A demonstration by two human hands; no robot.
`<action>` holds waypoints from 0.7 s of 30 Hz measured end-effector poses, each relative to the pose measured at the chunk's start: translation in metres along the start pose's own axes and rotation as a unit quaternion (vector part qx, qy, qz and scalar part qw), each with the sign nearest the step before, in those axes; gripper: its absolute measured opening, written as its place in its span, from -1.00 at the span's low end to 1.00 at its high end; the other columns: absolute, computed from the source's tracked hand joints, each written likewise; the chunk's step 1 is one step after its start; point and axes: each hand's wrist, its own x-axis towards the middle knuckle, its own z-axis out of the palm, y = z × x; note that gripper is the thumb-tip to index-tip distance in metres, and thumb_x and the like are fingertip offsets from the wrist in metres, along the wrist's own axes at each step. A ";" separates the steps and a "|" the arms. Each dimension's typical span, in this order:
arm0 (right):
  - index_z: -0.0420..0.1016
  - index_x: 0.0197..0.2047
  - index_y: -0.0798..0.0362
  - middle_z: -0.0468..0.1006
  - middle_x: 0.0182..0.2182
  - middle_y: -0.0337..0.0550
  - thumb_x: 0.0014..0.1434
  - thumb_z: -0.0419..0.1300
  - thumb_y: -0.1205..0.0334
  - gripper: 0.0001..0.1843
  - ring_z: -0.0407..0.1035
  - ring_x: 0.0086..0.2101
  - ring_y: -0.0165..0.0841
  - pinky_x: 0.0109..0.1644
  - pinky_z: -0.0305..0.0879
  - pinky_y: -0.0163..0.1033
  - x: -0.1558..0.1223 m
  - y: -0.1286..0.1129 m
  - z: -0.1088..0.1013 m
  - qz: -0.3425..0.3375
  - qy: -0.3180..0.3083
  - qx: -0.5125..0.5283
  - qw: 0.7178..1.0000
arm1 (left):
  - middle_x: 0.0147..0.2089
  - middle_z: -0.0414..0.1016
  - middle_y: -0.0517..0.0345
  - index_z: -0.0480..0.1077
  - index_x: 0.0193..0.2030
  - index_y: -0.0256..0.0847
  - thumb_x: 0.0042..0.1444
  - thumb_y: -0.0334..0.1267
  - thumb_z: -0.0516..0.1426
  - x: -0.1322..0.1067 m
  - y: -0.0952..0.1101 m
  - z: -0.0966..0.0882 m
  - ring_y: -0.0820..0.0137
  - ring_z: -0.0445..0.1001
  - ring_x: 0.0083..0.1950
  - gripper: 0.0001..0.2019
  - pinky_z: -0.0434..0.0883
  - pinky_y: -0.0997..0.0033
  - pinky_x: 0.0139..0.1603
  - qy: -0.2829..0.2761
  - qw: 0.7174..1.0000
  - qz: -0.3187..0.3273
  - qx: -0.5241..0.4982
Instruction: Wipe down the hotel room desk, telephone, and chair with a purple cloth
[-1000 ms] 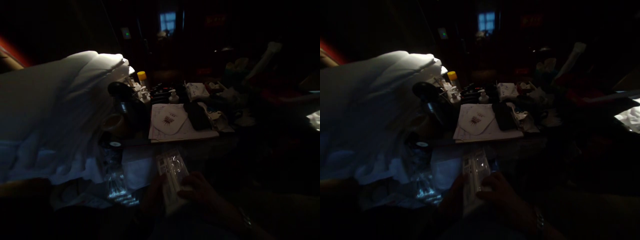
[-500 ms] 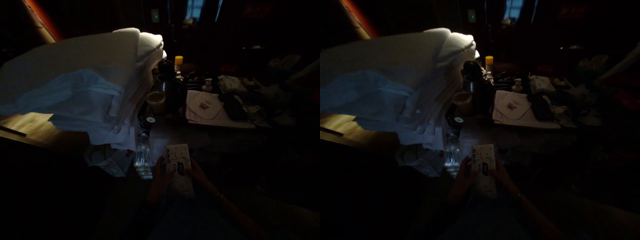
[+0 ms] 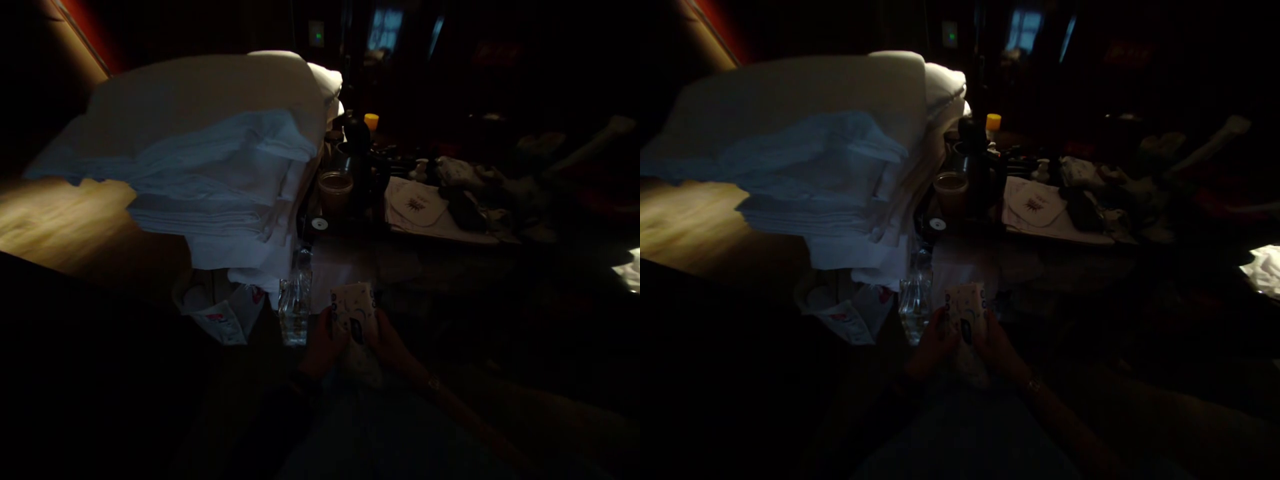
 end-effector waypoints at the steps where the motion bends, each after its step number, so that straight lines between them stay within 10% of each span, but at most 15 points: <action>1: 0.14 0.33 0.06 0.50 0.15 0.16 0.26 0.12 0.04 -0.37 0.46 0.11 -0.13 0.20 0.46 0.03 -0.002 -0.003 0.001 0.000 0.002 -0.015 1.000 | 0.42 0.21 -0.44 0.03 0.34 -0.39 -0.14 -0.04 0.26 0.000 0.000 0.001 0.00 0.40 0.33 -0.07 0.37 -0.07 0.36 0.002 1.000 0.003 0.010; 11: 0.04 0.43 0.17 0.42 0.23 0.32 0.16 0.11 0.15 -0.19 0.47 0.10 0.05 0.17 0.45 0.15 -0.025 -0.009 -0.009 0.034 -0.046 -0.127 0.990 | 0.35 0.31 -0.49 0.07 0.35 -0.49 0.06 -0.01 0.15 -0.005 -0.006 0.034 -0.05 0.37 0.35 -0.19 0.29 -0.10 0.39 -0.011 0.991 0.082 0.106; 21: 0.22 0.39 0.15 0.38 0.30 0.24 0.08 0.15 0.25 -0.22 0.38 0.20 0.06 0.29 0.33 0.22 -0.015 0.008 -0.043 -0.031 -0.054 -0.105 0.993 | 0.06 0.58 -0.37 0.43 -0.02 -0.36 0.08 -0.28 0.16 0.031 -0.028 0.053 -0.07 0.56 0.08 -0.67 0.44 -0.05 0.15 0.044 0.986 0.015 0.160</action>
